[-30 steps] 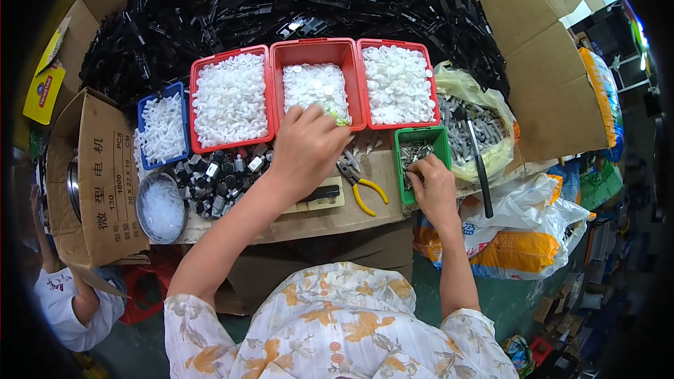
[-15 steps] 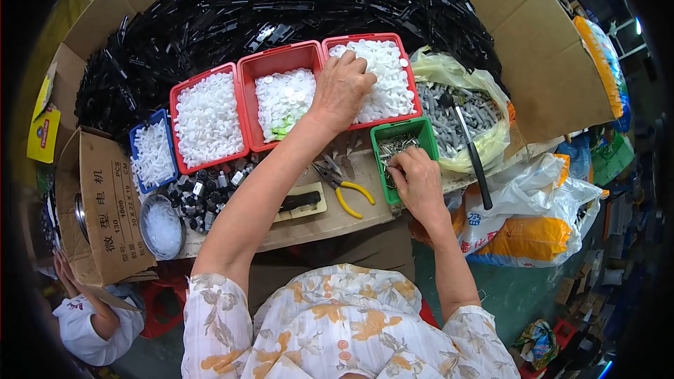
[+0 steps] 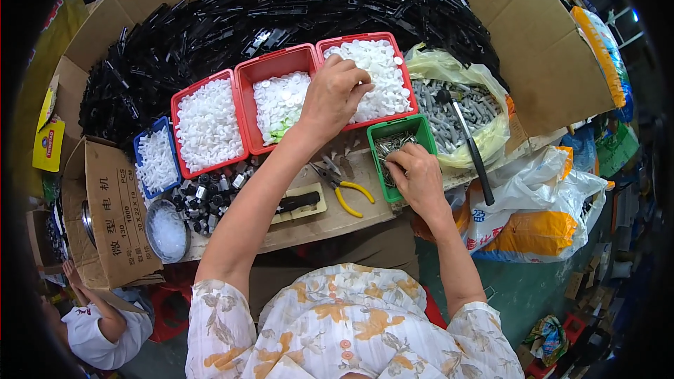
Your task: The person assembles small plastic housings and metal inserts by hand, securing them with screws using pliers.
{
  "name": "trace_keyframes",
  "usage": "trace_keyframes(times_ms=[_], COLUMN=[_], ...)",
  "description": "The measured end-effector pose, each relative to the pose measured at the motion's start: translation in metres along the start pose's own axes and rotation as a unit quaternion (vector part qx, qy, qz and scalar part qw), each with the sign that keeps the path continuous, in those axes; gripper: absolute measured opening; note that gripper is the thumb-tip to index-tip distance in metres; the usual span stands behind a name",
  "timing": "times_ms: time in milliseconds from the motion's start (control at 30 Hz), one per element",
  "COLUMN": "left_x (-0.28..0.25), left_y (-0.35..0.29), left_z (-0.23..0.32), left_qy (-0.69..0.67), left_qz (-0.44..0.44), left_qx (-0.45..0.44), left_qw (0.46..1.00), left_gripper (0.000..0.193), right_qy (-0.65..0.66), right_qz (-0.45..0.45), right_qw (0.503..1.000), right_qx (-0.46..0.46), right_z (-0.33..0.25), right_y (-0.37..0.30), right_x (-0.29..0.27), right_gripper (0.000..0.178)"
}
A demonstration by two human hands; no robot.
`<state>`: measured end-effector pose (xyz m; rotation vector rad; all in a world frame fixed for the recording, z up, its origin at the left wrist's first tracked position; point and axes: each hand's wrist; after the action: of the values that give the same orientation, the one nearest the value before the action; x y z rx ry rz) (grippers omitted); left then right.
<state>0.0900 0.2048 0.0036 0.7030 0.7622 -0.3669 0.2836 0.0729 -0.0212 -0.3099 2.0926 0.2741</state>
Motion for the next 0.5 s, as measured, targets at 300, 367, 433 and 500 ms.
trace_keyframes(times_ms=[300, 367, 433, 500], left_x=[-0.027, -0.025, -0.025, -0.023], left_y=[-0.077, -0.092, -0.101, -0.109], left_z=[0.038, 0.040, 0.045, 0.049], left_qy=[-0.487, -0.580, -0.591, -0.622], left_qz=[-0.013, -0.009, -0.004, -0.015], left_qx=[-0.258, -0.268, -0.274, -0.271], left_qw=[0.835, 0.769, 0.759, 0.735], left_gripper=[0.018, 0.017, 0.017, 0.021], right_qy=[0.106, -0.019, -0.056, -0.116], right_qz=[0.068, 0.067, 0.046, 0.035], right_qw=[0.992, 0.998, 0.997, 0.992], right_qx=[0.016, 0.012, 0.016, 0.020], right_z=[-0.027, -0.023, -0.014, -0.011], right_y=[0.003, 0.005, 0.001, -0.005], right_x=[-0.015, -0.015, -0.013, -0.013], right_gripper=[0.006, 0.006, 0.008, 0.009])
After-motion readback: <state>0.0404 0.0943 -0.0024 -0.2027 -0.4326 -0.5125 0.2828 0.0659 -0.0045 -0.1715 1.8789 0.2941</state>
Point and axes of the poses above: each hand's wrist, its own y-axis towards the middle knuckle, its own x-axis out of the palm, z = x × y, and after that the axes turned 13 degrees about -z, right-handed
